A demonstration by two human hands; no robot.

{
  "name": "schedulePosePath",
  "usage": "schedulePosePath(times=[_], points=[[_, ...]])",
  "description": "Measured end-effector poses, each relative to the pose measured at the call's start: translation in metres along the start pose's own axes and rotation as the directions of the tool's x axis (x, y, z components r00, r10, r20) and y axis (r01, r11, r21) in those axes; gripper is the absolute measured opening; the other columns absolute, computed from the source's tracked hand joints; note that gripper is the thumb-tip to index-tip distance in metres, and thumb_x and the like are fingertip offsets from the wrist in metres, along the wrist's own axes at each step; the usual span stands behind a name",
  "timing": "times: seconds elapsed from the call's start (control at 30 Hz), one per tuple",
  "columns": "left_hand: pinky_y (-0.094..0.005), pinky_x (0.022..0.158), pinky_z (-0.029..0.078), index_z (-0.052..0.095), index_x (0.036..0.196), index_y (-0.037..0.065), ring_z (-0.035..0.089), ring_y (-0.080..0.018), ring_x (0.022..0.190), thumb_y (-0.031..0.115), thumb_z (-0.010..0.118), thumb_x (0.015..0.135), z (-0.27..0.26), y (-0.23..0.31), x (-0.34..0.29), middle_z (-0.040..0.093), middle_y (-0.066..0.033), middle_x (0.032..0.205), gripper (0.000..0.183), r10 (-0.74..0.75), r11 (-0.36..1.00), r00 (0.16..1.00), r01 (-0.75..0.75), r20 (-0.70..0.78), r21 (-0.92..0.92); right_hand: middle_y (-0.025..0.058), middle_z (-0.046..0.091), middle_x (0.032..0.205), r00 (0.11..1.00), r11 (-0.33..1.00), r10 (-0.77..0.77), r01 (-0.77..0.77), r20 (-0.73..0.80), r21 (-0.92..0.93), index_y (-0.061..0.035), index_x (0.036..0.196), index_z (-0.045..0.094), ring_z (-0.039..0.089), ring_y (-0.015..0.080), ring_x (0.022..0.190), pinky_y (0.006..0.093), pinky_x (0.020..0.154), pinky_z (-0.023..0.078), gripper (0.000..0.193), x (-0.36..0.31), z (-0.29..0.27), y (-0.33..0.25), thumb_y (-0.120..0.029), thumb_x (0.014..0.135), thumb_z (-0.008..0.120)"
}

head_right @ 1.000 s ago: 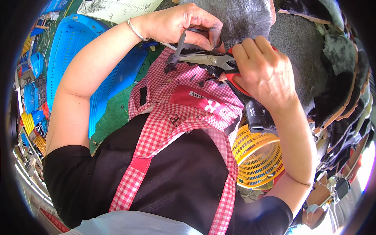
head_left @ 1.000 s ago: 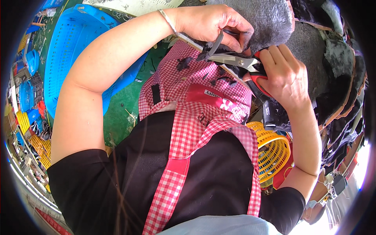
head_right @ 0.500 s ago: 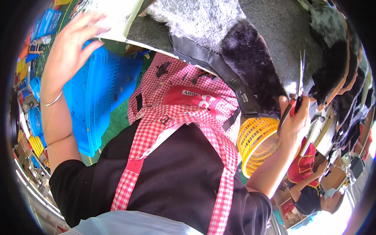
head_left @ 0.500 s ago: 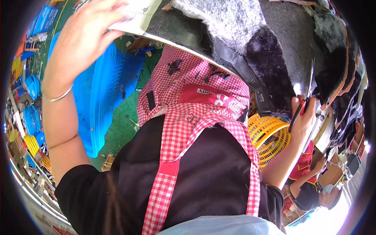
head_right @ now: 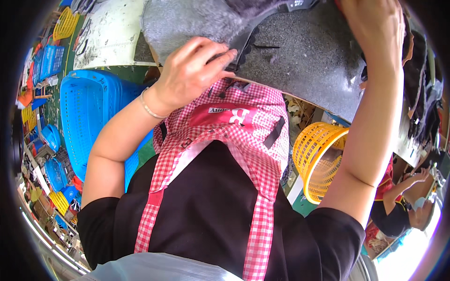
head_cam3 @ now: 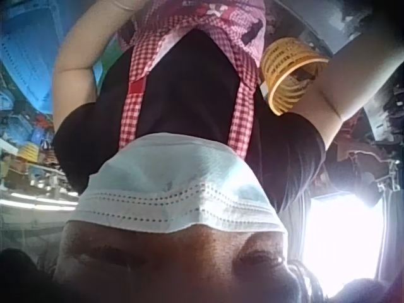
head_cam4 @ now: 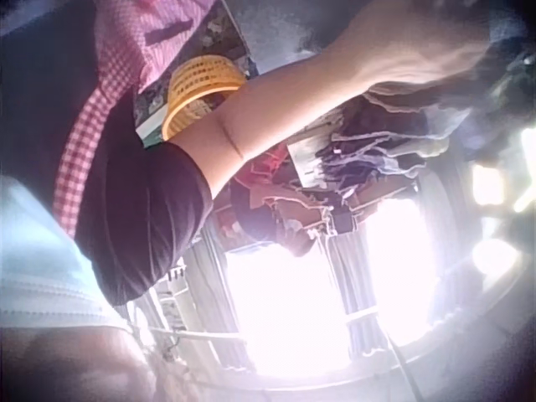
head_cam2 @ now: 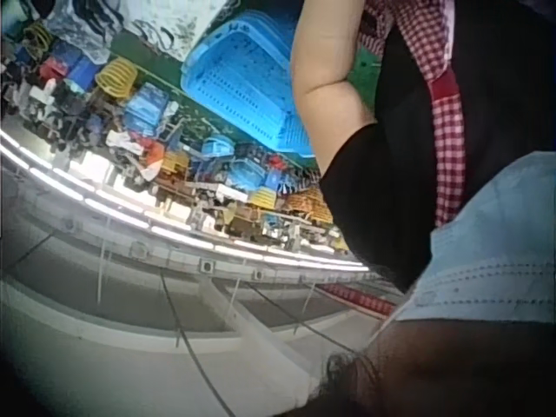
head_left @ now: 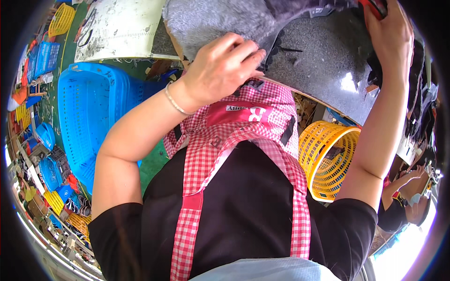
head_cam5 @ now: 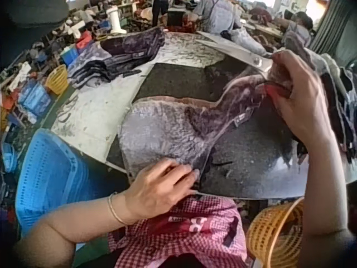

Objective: Trimming excess material from shoe upper components using scissors.

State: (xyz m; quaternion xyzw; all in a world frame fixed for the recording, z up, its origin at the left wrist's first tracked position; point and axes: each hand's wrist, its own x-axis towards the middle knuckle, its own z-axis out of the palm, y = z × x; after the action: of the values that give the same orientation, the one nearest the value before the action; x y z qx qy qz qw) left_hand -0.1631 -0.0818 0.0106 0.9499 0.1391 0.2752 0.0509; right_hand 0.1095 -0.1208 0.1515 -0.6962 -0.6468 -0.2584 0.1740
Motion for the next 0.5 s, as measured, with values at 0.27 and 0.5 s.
schedulePosePath(times=[0.27,0.5], points=[[-0.0387,0.084,0.058,0.08,0.104,0.007,0.067,-0.0259,0.098,0.017,0.084,0.079,-0.029,-0.011,0.023,0.067,-0.0041,0.106,0.027,-0.066,0.965,0.96,0.131,0.271,-0.228,0.0141,0.065,0.095,0.864,0.828,0.046,-0.314,0.502,0.465,0.0024,0.115,0.066,0.064,0.0272,0.08,0.0376,0.076,0.054,0.071,-0.133,-0.008,-0.006,-0.031,0.062,0.1],[-0.0399,0.075,0.055,0.078,0.102,0.001,0.067,-0.0283,0.081,0.017,0.085,0.083,-0.05,-0.037,0.059,0.068,-0.0116,0.1,0.026,0.098,0.919,0.843,0.127,0.528,-0.372,0.0133,0.066,0.092,0.732,0.847,0.108,-0.422,0.672,0.323,-0.0016,0.108,0.067,0.068,0.0344,0.085,0.0437,0.074,0.054,0.056,-0.175,-0.015,-0.027,-0.028,0.066,0.094]])
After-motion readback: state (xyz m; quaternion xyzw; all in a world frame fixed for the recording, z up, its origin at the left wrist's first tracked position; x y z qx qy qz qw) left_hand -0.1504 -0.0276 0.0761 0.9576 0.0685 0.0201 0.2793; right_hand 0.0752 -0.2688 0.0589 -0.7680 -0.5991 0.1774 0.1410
